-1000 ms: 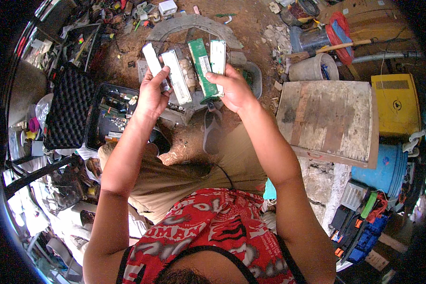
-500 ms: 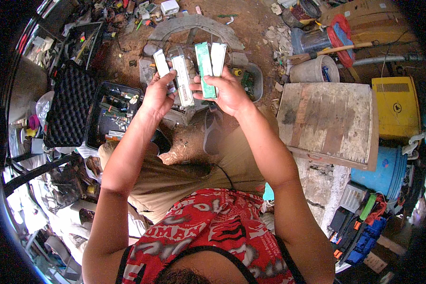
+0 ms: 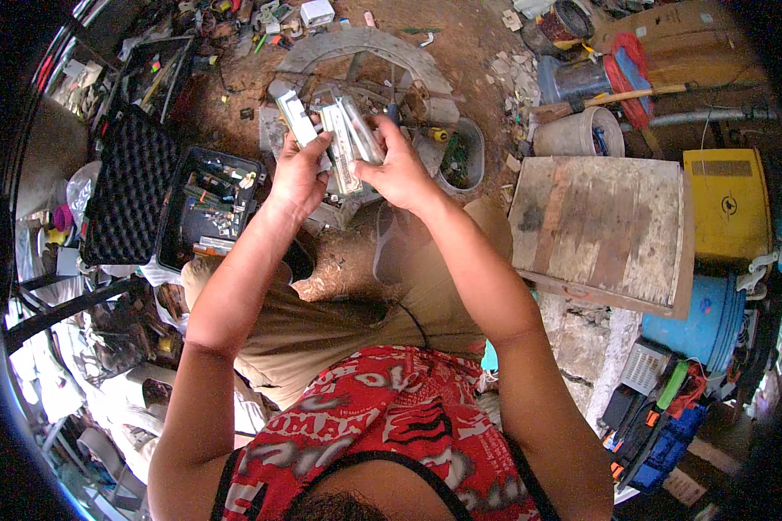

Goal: The person uses a screwdriver and pliers to disassemble or assemble small electronic components, handling a circuit board and white plastic strips. They move parts between their hands and a tool case while sitting on the ground.

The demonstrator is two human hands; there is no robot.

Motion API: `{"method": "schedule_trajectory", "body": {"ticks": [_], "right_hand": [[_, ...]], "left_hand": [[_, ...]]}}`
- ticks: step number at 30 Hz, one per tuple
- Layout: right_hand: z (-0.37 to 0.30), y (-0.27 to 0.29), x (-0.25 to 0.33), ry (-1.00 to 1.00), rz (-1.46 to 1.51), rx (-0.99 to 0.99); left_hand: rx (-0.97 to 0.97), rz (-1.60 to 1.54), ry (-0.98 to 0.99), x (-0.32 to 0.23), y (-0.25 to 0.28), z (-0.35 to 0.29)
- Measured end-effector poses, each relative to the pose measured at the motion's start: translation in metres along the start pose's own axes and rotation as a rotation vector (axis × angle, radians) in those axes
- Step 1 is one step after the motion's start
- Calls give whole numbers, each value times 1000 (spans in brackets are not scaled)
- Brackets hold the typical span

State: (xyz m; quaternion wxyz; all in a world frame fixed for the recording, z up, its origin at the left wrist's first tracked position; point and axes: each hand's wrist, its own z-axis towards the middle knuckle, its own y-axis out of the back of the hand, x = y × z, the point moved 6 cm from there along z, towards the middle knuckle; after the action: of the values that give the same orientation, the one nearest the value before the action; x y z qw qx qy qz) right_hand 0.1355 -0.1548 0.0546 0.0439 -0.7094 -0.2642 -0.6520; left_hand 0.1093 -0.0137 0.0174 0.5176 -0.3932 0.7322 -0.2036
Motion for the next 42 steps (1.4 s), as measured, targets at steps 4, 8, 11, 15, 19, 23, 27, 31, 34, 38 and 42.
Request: {"method": "schedule_trajectory", "body": {"ticks": [4, 8, 11, 15, 19, 23, 27, 31, 34, 38, 42], "right_hand": [[0, -5, 8, 153, -213, -16], [-4, -4, 24, 228, -369, -63], [-3, -2, 33, 60, -269, -82], [3, 3, 19, 108, -257, -141], [1, 5, 30, 91, -207, -213], [-5, 9, 41, 68, -291, -280], [0, 21, 21, 217, -123, -341], [0, 44, 45, 328, 122, -636], [-6, 76, 48, 321, 84, -674], [-25, 82, 44, 282, 264, -584], [-36, 91, 26, 218, 145, -503]], "left_hand": [[-2, -50, 48, 5, 2, -2], [-15, -137, 59, 2, 0, -7], [-31, -201, 70, 6, 0, -8], [-52, -236, 123, 14, 1, -7], [-22, -256, 111, 13, 5, -2], [47, -355, 130, 4, -2, -5], [-44, -187, 38, -4, -13, -13], [37, -195, -33, -17, 5, -3], [-47, -107, -195, -60, 16, 2], [-229, 359, -731, -189, 64, -12], [-392, 164, -697, -249, 168, -46]]}}
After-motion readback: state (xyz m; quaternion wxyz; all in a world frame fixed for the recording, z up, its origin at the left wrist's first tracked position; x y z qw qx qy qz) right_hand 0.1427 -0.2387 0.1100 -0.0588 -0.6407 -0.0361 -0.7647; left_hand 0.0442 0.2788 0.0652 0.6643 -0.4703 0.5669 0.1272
